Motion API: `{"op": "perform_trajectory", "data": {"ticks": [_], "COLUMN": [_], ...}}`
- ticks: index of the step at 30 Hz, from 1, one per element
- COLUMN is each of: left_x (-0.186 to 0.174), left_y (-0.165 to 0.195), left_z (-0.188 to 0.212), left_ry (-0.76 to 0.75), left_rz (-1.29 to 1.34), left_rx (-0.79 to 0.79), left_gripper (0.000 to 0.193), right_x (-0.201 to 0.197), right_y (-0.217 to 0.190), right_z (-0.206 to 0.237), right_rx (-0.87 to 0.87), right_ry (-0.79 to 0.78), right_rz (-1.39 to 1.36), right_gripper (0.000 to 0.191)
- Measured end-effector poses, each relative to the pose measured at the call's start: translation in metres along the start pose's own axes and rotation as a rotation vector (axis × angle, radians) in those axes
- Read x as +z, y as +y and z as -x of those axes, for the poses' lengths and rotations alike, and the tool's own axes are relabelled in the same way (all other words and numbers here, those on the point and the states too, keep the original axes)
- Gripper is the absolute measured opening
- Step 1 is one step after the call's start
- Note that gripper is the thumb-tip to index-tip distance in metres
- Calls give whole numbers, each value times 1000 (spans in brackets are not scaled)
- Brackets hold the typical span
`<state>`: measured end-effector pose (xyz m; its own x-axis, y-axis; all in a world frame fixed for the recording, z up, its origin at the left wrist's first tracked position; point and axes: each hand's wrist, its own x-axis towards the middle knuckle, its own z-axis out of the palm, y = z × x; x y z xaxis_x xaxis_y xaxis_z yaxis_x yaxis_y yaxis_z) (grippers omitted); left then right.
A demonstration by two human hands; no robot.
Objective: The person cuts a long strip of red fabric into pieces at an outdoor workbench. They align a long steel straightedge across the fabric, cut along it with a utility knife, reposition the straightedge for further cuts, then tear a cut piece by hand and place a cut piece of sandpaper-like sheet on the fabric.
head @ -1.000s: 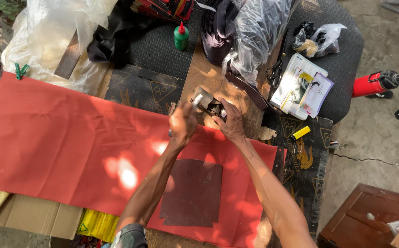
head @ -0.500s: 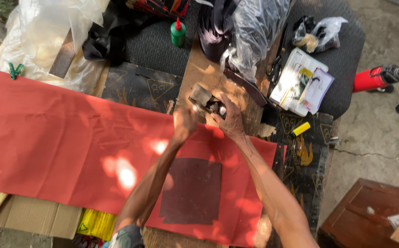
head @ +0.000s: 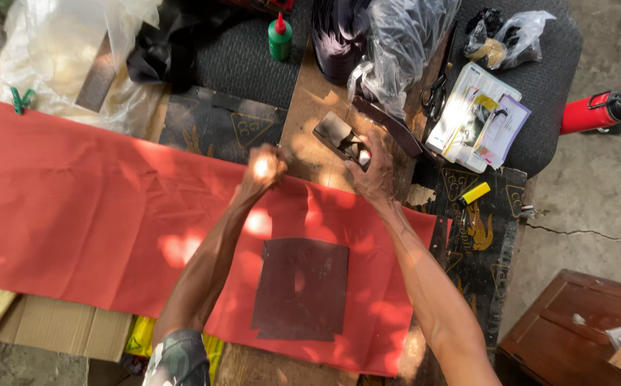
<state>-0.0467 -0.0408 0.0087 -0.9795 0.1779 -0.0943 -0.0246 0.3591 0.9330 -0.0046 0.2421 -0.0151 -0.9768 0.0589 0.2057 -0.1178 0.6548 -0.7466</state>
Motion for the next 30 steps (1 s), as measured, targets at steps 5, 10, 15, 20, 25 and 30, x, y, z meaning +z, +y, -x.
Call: {"op": "perform_trajectory", "data": {"ticks": [5,10,15,20,25,30], "left_x": [3,13,7,23,29,17], "left_y": [-2,-5,3,21,20,12], "left_z": [4,29,16,18,12,-8], "left_ry": [213,137,-168,369,213,-192], "left_rz": [-611,-550,44,-581,-618,-94], "left_rx": [272,426,-270,297,450,-220], "left_gripper": [23,20,22,20,16,18], "right_x": [-1,-11,-41,-72,-104,-140], "right_y": [-2,-7,-8,-10,-13,5], "right_z": [4,8,25,99,168,236], "right_rx": [-32,-39,-113,-43,90,144], "right_ry": [8,-25,6,87,87,172], "right_rz": [31,81,2,62,56,175], "right_gripper": [91,94,87,76,70,55]}}
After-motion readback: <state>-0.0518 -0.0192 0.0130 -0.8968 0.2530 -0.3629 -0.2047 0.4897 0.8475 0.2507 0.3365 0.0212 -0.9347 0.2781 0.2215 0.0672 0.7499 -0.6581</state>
